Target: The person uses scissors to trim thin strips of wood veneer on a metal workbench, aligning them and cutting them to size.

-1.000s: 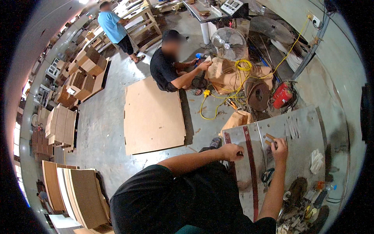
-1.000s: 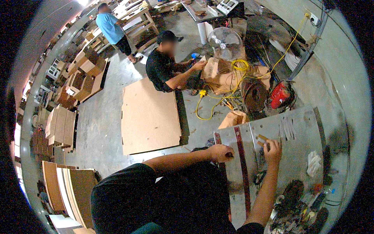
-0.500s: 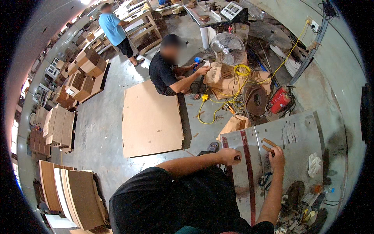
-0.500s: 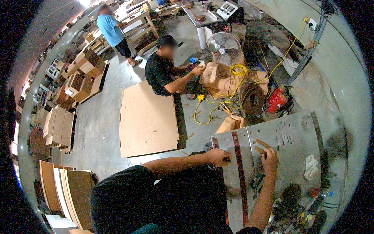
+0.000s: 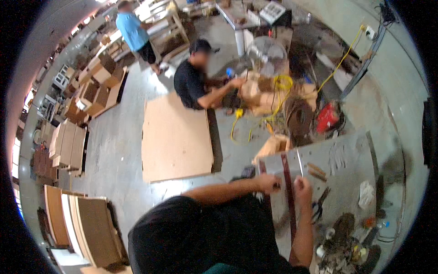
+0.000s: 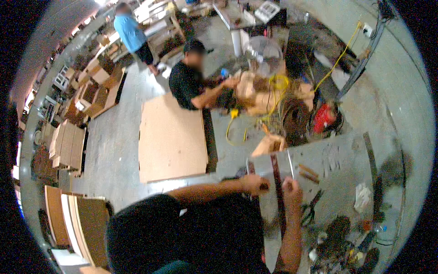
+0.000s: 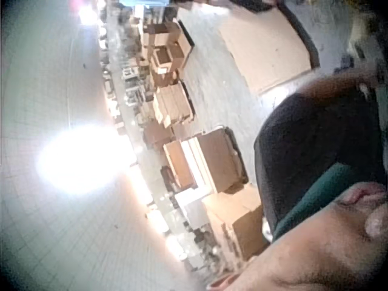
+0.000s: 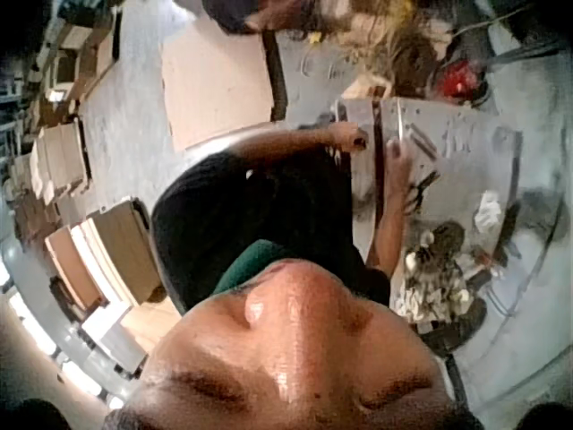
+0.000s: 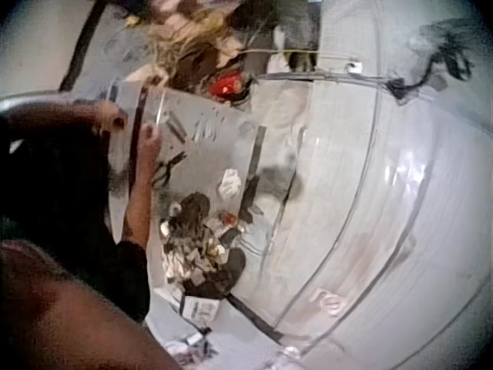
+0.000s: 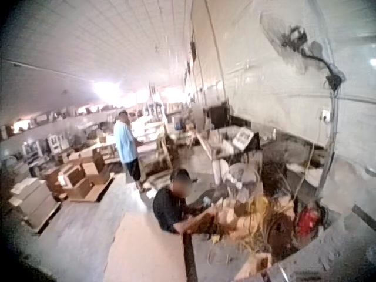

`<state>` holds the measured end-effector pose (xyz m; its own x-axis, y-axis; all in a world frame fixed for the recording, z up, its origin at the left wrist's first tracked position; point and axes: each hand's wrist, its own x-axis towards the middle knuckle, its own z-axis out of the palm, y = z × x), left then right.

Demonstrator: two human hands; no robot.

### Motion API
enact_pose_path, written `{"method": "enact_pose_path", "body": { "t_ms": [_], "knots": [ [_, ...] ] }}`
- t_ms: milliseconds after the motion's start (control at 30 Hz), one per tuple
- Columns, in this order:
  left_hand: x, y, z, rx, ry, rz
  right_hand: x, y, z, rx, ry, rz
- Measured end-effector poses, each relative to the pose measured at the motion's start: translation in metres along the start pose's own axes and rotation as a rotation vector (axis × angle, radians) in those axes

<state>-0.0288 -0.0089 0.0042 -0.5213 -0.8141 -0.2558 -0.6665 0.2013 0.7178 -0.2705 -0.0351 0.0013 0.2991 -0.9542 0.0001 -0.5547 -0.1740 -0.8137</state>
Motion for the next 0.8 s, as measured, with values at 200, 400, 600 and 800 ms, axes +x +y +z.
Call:
{"method": "enact_pose_path", "body": {
  "t_ms": [200, 400, 600, 800],
  "knots": [
    [-0.001, -0.018, -0.001, -0.068, 0.041, -0.045, -0.020, 0.011, 0.086, 0.486, -0.020, 0.182],
    [-0.009, 0.010, -0.021, -0.173, -0.038, -0.101, -0.036, 0.025, 0.095, 0.577, 0.024, 0.454],
    [0.011, -0.067, 0.044, -0.028, 0.100, 0.062, -0.031, 0.026, 0.086, -0.065, 0.067, 0.375],
    [0.030, -0.072, 0.037, -0.169, 0.041, 0.142, -0.035, 0.053, 0.032, -0.082, 0.151, 0.541]
  ]
}}
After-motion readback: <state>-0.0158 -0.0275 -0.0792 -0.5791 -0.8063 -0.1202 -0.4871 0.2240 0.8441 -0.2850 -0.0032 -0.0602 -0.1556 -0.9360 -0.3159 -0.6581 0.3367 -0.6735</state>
